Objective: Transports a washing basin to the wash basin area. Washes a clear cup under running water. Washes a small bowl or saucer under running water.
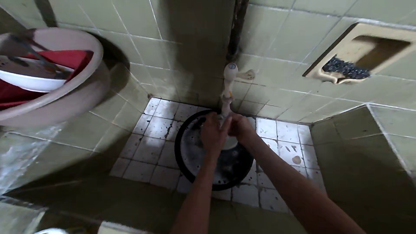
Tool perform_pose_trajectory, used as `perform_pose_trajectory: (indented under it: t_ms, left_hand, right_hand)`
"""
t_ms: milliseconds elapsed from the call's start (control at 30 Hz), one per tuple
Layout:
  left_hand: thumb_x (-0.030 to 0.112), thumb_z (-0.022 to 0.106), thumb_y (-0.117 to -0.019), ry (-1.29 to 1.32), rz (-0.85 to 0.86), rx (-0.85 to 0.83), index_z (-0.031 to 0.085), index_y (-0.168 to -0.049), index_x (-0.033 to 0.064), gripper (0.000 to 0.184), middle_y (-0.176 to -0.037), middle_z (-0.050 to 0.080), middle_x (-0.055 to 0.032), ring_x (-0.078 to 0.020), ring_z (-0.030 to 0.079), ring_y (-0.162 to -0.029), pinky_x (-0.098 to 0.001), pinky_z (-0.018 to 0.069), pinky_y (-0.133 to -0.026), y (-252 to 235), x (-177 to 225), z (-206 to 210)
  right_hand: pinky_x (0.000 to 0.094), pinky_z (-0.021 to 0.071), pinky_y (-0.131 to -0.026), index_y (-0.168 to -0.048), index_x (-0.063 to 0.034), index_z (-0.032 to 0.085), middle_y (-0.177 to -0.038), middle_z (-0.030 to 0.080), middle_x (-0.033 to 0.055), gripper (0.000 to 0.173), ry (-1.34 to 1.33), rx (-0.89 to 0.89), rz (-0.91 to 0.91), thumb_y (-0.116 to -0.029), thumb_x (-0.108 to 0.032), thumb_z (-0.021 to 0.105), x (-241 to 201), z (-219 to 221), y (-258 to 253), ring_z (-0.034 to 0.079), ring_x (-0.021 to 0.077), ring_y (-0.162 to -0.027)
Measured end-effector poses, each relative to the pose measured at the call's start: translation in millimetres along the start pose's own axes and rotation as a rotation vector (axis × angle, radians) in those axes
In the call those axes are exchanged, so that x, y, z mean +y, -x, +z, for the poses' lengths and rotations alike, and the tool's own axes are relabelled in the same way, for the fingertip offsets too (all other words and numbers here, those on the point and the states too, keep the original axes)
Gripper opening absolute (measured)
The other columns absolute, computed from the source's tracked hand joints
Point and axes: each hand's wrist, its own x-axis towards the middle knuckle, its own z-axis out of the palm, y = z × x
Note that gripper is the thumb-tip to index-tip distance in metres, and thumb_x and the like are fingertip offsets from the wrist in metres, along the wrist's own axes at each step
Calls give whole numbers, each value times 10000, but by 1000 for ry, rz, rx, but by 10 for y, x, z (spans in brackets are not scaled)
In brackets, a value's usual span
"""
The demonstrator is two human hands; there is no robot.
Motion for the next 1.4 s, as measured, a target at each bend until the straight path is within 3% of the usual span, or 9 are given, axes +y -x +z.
perform_pose_trajectory:
  t_ms: [133,300,567,767,900,1000,1200,1300,1400]
  left_hand:
    - [266,723,-951,103,308,101,593,-1327,-21,490,-1304,572,-249,-314,631,-1088,-445,559,-910,3,-146,83]
    - [295,563,-1062,56,133,-38,654,-1290,8,377,-1302,609,-235,-368,629,-1137,-542,523,-954,53,-66,3]
    - [200,632,-1014,-126,571,-83,685,-1299,65,320,-1451,541,-238,-465,503,-1330,-605,413,-1090,80,-111,234]
    - [286,536,-1072,473,-163,11,578,-1331,-13,398,-1164,676,-180,-229,689,-978,-420,590,-857,-100,-141,-26]
    - [478,418,-1073,668,-627,-47,589,-1185,76,451,-816,592,-64,-132,541,-599,-300,483,-519,-162,-210,-226]
    - [514,402,-1076,692,-574,-132,542,-1361,95,526,-984,631,-97,-161,585,-713,-330,524,-622,-61,-140,-200]
    - [313,539,-1071,491,-149,-66,517,-1421,97,412,-1223,623,-169,-244,654,-854,-403,570,-654,62,-63,34]
    - [349,423,-1100,649,-373,-73,564,-1352,77,397,-1059,652,-124,-197,615,-788,-372,536,-642,-10,-128,-21]
    - [356,378,-1101,744,-626,-59,582,-1132,97,331,-752,563,-27,-108,515,-560,-266,448,-489,-106,-92,-154]
  right_hand:
    - [299,504,-509,-1037,-92,616,-715,602,32,373,-75,41,43,-1047,-454,526,123,40,2,579,125,-566]
    - [409,592,-882,-1348,-79,530,-1186,667,77,281,118,-414,-156,-1088,-140,442,303,-385,225,683,197,-1032]
    - [251,555,-593,-918,-127,611,-706,640,-19,405,-355,-188,48,-1102,-386,361,333,-438,-1,629,73,-616]
    - [338,606,-633,-1245,-34,591,-961,714,77,240,184,-307,-93,-1077,-168,483,-4,23,123,707,172,-770]
    - [346,566,-858,-1320,-4,636,-1238,678,129,302,832,-745,-374,-1059,-118,536,-86,4,155,677,168,-998]
    - [341,509,-980,-1224,9,688,-1177,692,115,255,906,-703,-439,-1061,-115,537,-161,-99,105,646,137,-1058]
    - [291,491,-483,-931,-86,640,-713,630,41,442,192,-34,80,-1066,-467,462,-103,38,-39,588,134,-552]
    - [408,567,-642,-1171,-32,634,-913,671,132,545,293,-64,-16,-1096,-501,366,-3,139,127,661,224,-749]
    - [366,561,-880,-1268,45,612,-1125,686,135,296,599,-521,-383,-1079,-140,478,163,-88,286,671,179,-981]
